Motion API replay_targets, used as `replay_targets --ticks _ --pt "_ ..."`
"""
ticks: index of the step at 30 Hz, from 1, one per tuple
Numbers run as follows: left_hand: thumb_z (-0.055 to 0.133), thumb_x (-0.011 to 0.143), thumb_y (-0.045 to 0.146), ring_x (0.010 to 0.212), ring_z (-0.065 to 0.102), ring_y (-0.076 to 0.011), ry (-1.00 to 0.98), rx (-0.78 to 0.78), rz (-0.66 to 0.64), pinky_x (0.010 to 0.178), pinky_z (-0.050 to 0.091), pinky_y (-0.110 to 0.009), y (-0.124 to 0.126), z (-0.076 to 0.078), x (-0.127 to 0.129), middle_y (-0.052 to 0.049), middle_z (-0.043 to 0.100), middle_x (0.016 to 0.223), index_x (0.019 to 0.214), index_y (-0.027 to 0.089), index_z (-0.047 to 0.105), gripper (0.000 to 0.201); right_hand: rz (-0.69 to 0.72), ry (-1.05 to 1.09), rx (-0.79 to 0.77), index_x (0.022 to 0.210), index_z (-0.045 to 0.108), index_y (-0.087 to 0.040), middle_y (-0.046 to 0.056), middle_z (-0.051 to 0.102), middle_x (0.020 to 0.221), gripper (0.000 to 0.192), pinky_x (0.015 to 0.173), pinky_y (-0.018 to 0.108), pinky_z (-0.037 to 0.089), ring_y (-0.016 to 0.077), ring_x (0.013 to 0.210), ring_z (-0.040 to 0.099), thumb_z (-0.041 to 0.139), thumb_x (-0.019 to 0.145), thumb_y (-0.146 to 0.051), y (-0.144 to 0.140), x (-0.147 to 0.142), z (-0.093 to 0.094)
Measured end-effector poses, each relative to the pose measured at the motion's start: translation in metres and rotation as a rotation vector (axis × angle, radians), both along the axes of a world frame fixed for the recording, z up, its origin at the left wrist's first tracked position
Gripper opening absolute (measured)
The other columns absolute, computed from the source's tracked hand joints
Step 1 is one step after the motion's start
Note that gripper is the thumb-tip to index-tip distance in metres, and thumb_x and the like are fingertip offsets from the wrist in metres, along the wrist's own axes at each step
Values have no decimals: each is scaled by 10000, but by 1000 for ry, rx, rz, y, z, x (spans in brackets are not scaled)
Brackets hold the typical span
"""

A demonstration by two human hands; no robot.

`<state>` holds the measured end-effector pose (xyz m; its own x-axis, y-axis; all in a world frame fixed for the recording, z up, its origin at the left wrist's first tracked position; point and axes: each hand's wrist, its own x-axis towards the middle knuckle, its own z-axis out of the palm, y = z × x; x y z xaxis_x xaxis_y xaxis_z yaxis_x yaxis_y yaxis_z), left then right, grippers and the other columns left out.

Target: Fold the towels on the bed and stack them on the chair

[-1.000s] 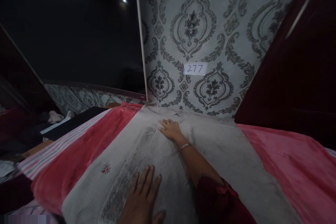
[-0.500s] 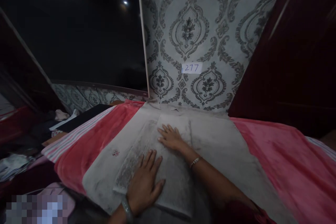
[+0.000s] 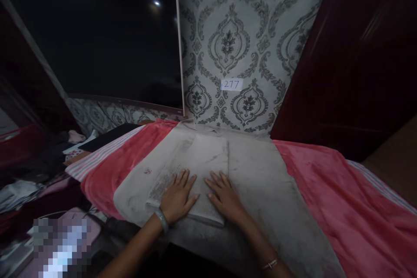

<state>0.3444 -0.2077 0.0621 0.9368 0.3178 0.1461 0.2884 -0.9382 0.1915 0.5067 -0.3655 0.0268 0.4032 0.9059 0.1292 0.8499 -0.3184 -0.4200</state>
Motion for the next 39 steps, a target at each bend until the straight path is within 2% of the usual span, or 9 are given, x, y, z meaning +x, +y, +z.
replay_targets --ticks 7,14,17,21,23,25,29,34,39 --pt "419 967 568 1505 247 -318 -68 50 -1 1211 229 -580 8 -18 -30 -191 314 1601 1524 149 377 698 31 55 176 1433 549 -290 32 367 1583 530 1195 574 231 304 1520 137 408 990 -543 -12 3 -18" --pt "490 963 470 1497 276 -297 -127 109 -1 1214 245 -557 10 -32 -60 -165 324 1604 1530 149 353 665 21 59 247 1395 592 -263 31 419 1551 514 1201 574 243 292 1510 187 433 978 -518 -11 2 -22" --pt "498 962 449 1469 335 -311 -82 79 27 1201 272 -559 7 -19 -66 -170 397 1566 1479 139 439 606 9 60 264 1377 610 -252 36 432 1541 501 1196 576 256 296 1506 200 442 974 -497 -11 0 -22" --pt "408 999 419 1428 409 -292 -37 10 -9 1201 273 -557 5 22 -53 -138 527 1476 1395 181 546 483 1 58 293 1348 636 -251 43 458 1521 475 1187 579 271 303 1500 221 453 970 -474 -12 -1 -21" --pt "392 1001 368 1456 368 -261 -25 -35 -102 1215 262 -521 7 41 -34 -129 475 1523 1444 188 490 488 7 59 305 1339 645 -247 51 471 1511 473 1181 582 278 310 1496 232 457 968 -472 -13 -1 -20" --pt "410 989 349 1494 291 -247 5 -66 -185 1223 247 -499 12 50 -12 -135 358 1596 1499 182 411 537 15 56 318 1333 651 -248 58 480 1504 471 1174 589 285 315 1493 238 461 965 -472 -14 -1 -20" --pt "454 967 423 1526 182 -288 129 -69 -232 1216 211 -551 25 34 21 -141 221 1645 1538 198 341 625 19 49 339 1299 676 -254 70 500 1486 459 1163 599 295 322 1485 258 484 949 -480 -16 -2 -19" --pt "406 986 467 1525 179 -296 97 26 -215 1220 167 -574 28 2 22 -147 234 1640 1529 199 366 607 9 67 320 1292 682 -260 64 508 1478 448 1164 589 290 315 1483 267 502 940 -469 -17 -5 -12" --pt "383 988 491 1526 179 -277 119 -46 -183 1228 173 -546 33 5 20 -141 234 1639 1534 178 359 629 8 54 223 1273 688 -283 62 524 1469 395 1186 643 136 321 1476 282 534 930 -408 -18 -19 13"
